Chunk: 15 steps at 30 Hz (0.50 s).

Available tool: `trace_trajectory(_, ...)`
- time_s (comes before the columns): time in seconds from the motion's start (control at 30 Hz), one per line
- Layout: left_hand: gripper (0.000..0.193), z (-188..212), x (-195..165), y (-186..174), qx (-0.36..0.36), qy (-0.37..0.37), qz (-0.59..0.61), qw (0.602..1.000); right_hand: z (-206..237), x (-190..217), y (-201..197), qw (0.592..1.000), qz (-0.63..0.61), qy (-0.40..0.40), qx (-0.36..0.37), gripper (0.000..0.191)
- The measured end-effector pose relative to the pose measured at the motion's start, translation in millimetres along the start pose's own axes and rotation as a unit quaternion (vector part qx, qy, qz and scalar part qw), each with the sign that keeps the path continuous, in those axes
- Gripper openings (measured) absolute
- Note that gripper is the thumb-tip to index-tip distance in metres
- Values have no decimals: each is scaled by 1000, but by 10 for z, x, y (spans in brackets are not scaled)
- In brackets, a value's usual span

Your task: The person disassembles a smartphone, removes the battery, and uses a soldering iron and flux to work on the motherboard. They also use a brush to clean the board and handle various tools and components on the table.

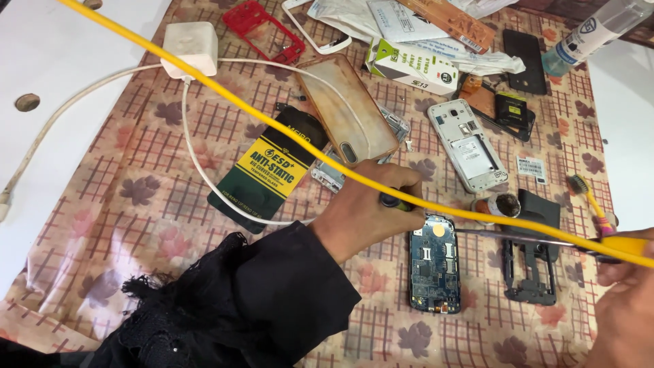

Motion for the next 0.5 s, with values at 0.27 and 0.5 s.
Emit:
trace_trajectory(0.27,28,-22,-90,-8,-19,22,-58,998,141,629,387,996,49,-45,54,36)
trace_trajectory(0.5,24,0,-96,-29,12,-3,15,1000,206,501,333,995,64,-58,51,37)
Point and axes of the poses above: each hand's wrist, its own z-axis away from the middle knuckle, its own y-axis out of the palm, x = y × z, the point moved 7 cm from there along -z, towards the middle knuckle, and after that the axes turned 5 degrees about x, right-handed, at the moved point
